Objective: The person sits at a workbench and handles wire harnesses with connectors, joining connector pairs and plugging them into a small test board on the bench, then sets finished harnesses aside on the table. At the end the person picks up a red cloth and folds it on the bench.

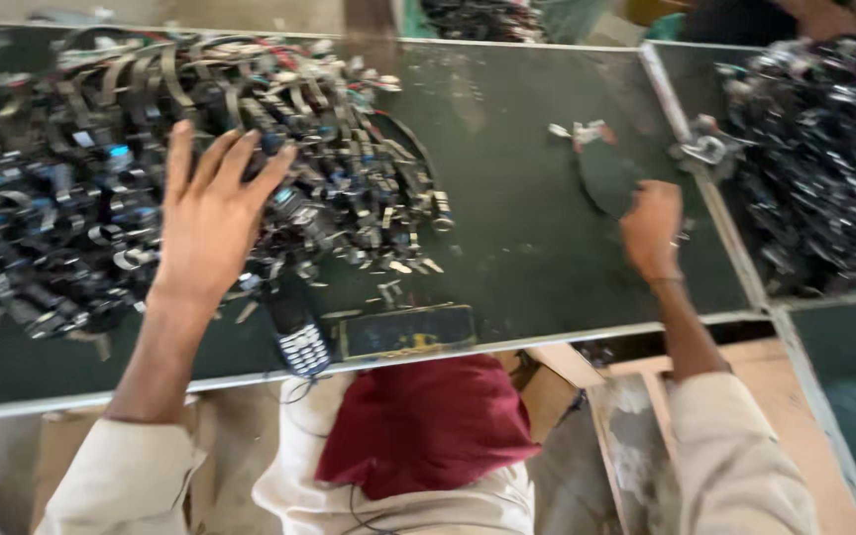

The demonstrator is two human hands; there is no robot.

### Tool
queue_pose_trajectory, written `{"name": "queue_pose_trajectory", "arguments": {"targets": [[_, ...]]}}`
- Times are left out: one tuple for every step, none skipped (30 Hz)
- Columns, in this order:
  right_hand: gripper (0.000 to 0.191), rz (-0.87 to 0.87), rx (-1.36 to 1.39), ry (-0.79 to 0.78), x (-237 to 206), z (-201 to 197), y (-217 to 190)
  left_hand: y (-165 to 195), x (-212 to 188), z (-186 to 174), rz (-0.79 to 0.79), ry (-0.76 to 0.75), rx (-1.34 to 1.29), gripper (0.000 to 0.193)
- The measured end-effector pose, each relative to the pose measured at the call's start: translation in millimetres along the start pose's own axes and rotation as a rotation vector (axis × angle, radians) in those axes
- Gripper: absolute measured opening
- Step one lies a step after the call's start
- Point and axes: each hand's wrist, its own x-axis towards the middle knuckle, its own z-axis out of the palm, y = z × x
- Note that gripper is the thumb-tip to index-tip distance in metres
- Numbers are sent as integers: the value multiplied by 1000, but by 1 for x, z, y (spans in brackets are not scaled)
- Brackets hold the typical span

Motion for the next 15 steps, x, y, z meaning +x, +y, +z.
{"name": "queue_pose_trajectory", "arguments": {"targets": [[14, 1, 43, 37, 1, 1, 6, -3, 4, -3, -17, 19, -69, 51], [14, 122, 137, 23, 1, 4, 12, -7, 8, -7, -31, 40, -143, 45], [14, 245, 227, 8, 1, 6, 18, -13, 15, -10, -49, 124, -125, 45], [15, 367, 312, -7, 1, 8, 23, -20, 21, -13, -66, 210, -110, 46], [13, 411, 415, 20, 0, 10, 28, -26, 26, -14, -82, 298, -95, 46], [12, 456, 519, 48, -1, 10, 32, -34, 30, -15, -99, 348, -133, 49], [11, 502, 625, 75, -2, 9, 34, -43, 32, -17, -114, 398, -170, 51], [11, 482, 688, 118, -3, 7, 38, -52, 34, -17, -130, 447, -207, 54], [12, 463, 750, 160, -5, 5, 42, -59, 36, -15, -161, 337, -216, 52], [13, 443, 813, 202, -5, 1, 45, -66, 37, -14, -193, 227, -224, 51], [12, 434, 887, 243, -5, -6, 45, -71, 39, -13, -223, 118, -232, 50], [12, 426, 963, 287, -4, -14, 42, -73, 41, -12, -197, 37, -218, 60], [8, 399, 957, 324, -2, -23, 37, -72, 42, -12, -172, -46, -205, 70], [6, 370, 949, 358, -1, -34, 29, -67, 43, -14, -148, -128, -196, 80], [7, 337, 941, 394, 2, -45, 19, -60, 41, -20, -162, -6, -143, 77]]}}
